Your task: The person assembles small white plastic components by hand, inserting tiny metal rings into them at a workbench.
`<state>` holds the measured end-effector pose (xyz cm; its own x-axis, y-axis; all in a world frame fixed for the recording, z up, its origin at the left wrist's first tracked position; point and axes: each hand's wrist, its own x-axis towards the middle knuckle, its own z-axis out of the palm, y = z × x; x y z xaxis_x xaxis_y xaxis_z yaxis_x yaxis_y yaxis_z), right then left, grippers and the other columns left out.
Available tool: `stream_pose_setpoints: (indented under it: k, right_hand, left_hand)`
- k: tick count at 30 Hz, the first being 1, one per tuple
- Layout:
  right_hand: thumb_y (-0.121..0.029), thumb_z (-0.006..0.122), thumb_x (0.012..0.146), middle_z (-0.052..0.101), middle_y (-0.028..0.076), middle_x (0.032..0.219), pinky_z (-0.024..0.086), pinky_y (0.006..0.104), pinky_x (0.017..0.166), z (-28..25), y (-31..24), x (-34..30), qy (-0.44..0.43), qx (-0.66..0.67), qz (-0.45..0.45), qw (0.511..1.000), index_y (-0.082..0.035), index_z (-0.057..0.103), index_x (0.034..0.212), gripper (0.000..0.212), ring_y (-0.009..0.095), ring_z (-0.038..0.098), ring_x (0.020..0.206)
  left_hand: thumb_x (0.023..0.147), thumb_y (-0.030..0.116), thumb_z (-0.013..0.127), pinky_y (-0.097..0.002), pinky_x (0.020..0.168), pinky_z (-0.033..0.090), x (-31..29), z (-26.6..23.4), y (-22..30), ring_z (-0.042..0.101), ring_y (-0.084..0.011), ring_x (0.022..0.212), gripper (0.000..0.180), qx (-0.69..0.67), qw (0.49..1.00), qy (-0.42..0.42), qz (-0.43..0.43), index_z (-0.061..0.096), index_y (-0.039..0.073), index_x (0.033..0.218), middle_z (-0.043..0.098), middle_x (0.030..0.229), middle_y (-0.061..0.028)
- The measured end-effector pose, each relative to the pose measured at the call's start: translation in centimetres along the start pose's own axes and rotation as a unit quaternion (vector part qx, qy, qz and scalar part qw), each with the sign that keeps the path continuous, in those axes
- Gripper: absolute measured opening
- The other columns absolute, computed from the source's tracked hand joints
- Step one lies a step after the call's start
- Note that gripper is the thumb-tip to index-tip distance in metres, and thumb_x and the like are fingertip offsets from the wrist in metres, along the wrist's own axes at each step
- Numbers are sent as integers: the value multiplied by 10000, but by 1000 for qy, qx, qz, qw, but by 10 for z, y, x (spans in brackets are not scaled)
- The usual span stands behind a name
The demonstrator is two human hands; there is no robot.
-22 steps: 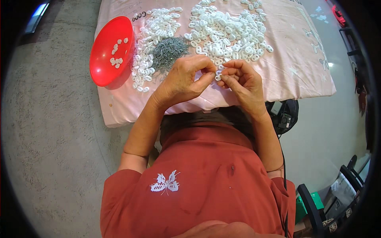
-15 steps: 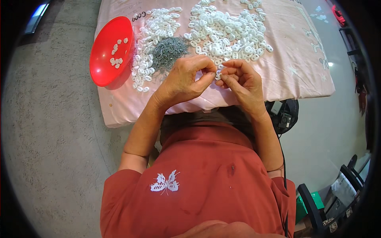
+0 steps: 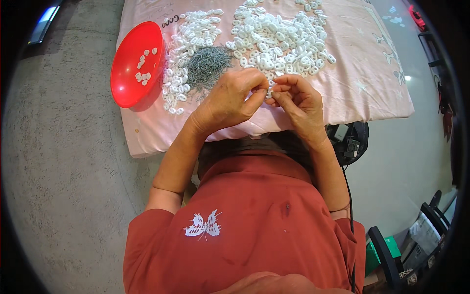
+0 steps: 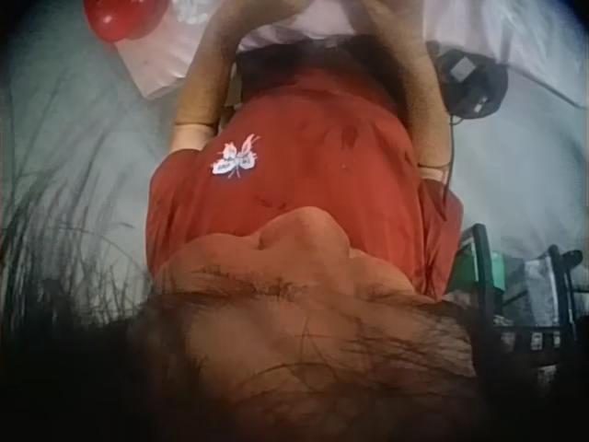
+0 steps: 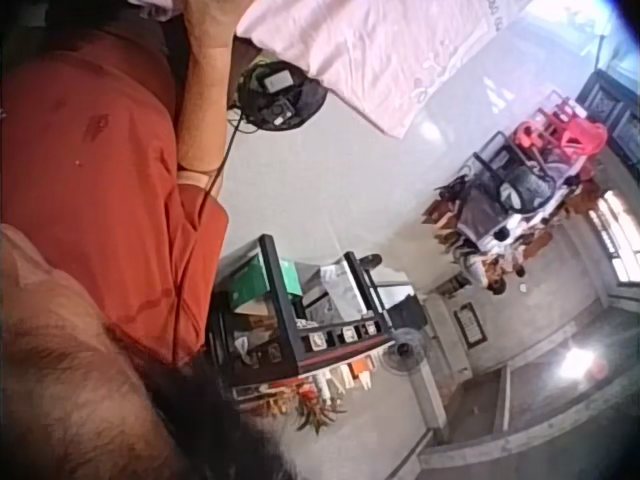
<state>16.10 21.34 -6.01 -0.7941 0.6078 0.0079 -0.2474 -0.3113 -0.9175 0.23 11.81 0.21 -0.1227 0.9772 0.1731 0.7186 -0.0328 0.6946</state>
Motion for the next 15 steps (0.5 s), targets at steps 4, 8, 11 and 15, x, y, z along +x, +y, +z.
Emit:
stream_pose_setpoints:
  k: [4, 8, 11, 15]
  right_hand:
    - [68, 586, 920, 649, 67, 948, 543, 229, 740, -1, 1, 0, -7, -13, -21, 1000, 40, 582, 1114, 196, 123, 675, 829]
    - [69, 584, 920, 646, 70, 951, 549, 232, 742, 0, -1, -1, -3, -8, -12, 1000, 42, 585, 1109, 191, 128, 680, 833]
    - [62, 586, 923, 643, 70, 953, 552, 233, 742, 0, -4, -1, -4, -31, 4, 999, 41, 586, 1110, 188, 131, 682, 835]
    - [48, 592, 928, 645, 73, 960, 551, 231, 746, -1, -4, 0, 2, -22, 11, 1000, 40, 582, 1114, 186, 128, 681, 837]
  left_hand:
    - [834, 10, 627, -338, 651, 473, 2, -3, 0, 597, -237, 687, 54, 33, 999, -19, 37, 601, -16, 874, 602, 760, -115]
    - [842, 21, 629, -339, 658, 476, 2, -4, -2, 606, -239, 696, 57, 26, 999, -21, 36, 602, -15, 877, 605, 764, -117]
    - [857, 29, 629, -337, 677, 485, 2, -6, -2, 621, -243, 720, 64, 9, 999, -25, 18, 618, -14, 904, 619, 784, -120]
    - [886, 37, 619, -328, 700, 496, -1, -5, -3, 634, -237, 750, 88, -23, 1000, -9, -3, 646, -11, 955, 643, 821, -123]
